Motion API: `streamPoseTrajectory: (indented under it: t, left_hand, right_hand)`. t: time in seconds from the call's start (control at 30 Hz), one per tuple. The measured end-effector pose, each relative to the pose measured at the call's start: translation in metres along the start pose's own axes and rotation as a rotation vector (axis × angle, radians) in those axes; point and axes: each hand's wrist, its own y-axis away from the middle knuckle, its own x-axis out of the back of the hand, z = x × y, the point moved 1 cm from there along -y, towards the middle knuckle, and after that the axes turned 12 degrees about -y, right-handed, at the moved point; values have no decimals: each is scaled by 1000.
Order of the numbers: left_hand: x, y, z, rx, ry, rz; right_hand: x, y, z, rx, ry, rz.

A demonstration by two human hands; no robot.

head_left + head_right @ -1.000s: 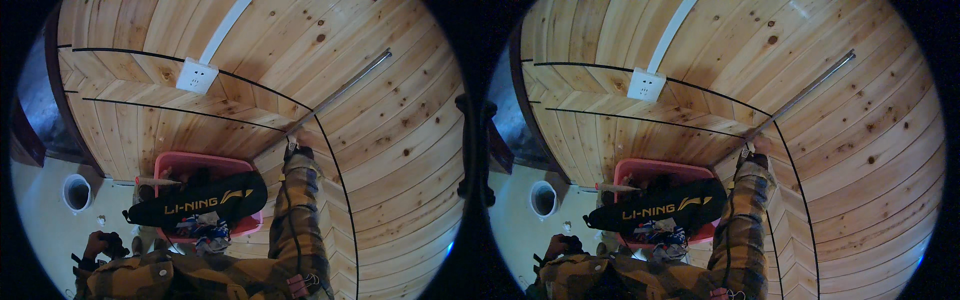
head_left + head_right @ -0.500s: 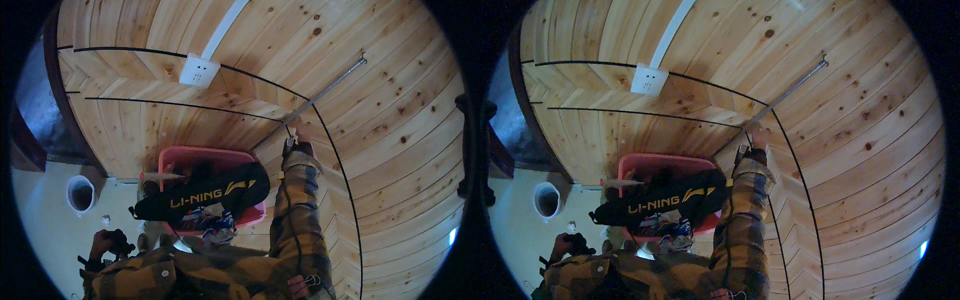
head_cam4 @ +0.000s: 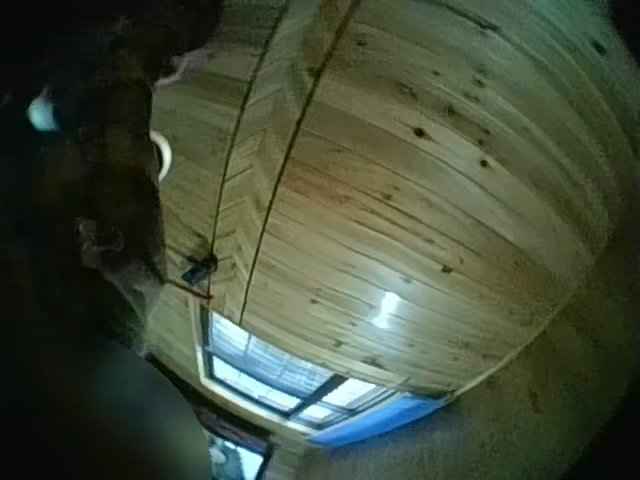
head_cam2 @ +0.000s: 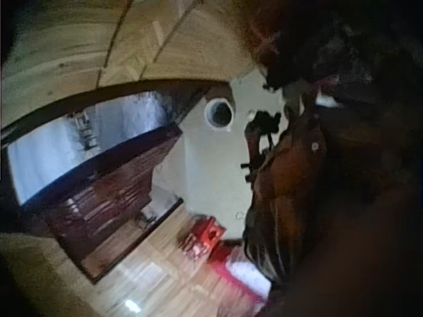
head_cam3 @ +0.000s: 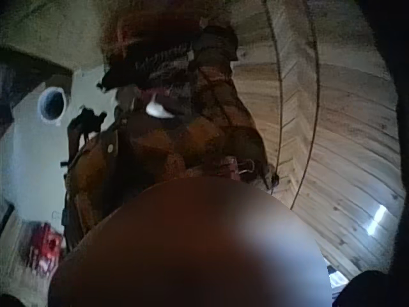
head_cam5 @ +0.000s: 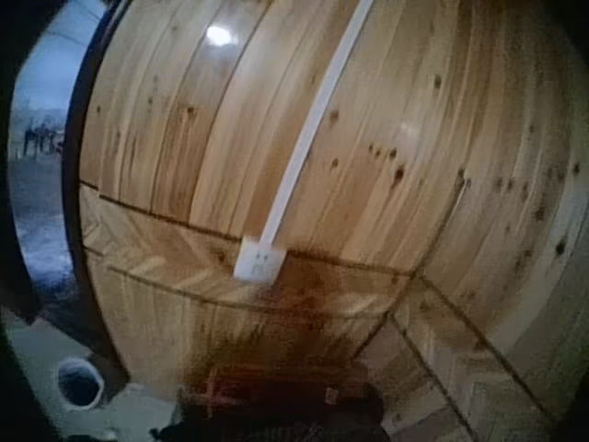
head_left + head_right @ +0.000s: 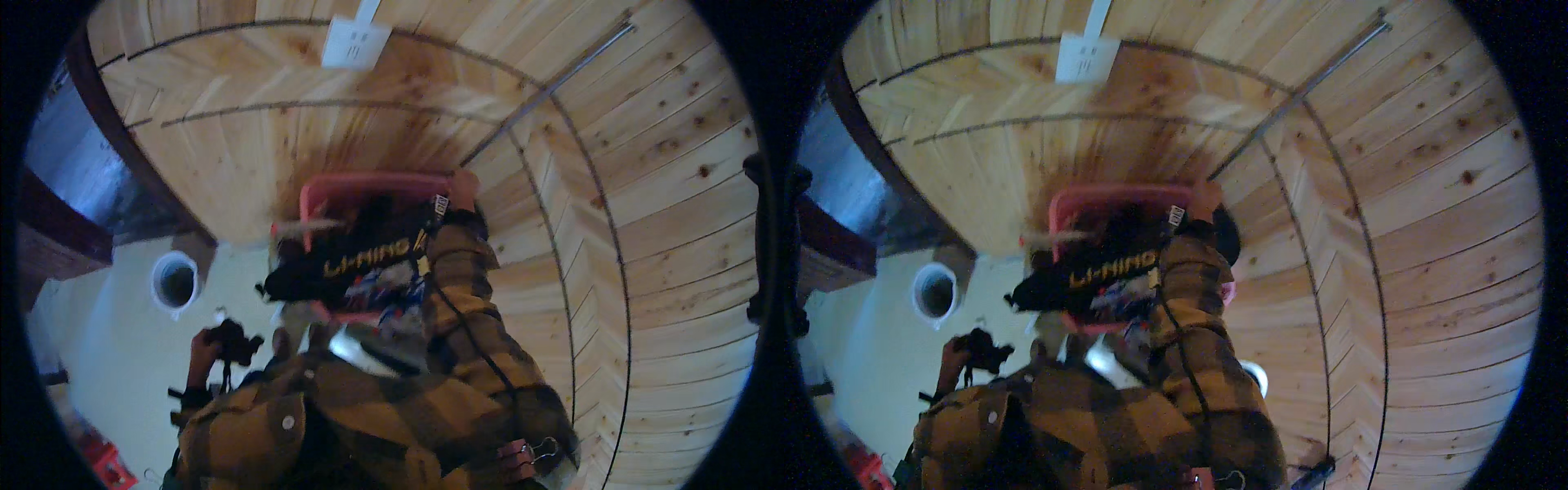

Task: The person sweeps the floor with a red broom, then gathers debris and small items into a pink basin. They move a white bucket, a plastic container, and a fan, and place a black bag and other objects into the basin. The person also picks up a paint roller and a cloth, and continues to tidy the area.

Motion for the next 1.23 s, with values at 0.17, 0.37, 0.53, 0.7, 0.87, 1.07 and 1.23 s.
streamPoseTrajectory:
  t: [0.17, 0.37, 0.53, 0.7, 0.87, 1.07, 1.23]
  left_hand:
    - [1, 1, -6, 112, -7, -13]
    - [2, 11, 10, 39, 56, 51]
    - [19, 10, 56, -87, 445, -6]
    - [20, 24, 123, -261, 509, -127]
    - [0, 28, 123, -291, 17, -240]
    - [20, 36, 74, -38, -351, -218]
    - [79, 82, 63, -245, 337, 29]
  right_hand:
    - [-31, 174, 40, -262, 175, -93]
    - [-4, 272, 16, 9, 269, -232]
    - [-44, 320, -55, -344, -144, -727]
    - [-106, 412, -124, -667, -547, -1177]
    - [-135, 460, -134, -836, -501, -1140]
    - [-120, 480, -110, -844, -352, -1043]
    - [-108, 501, -93, -959, -222, -1056]
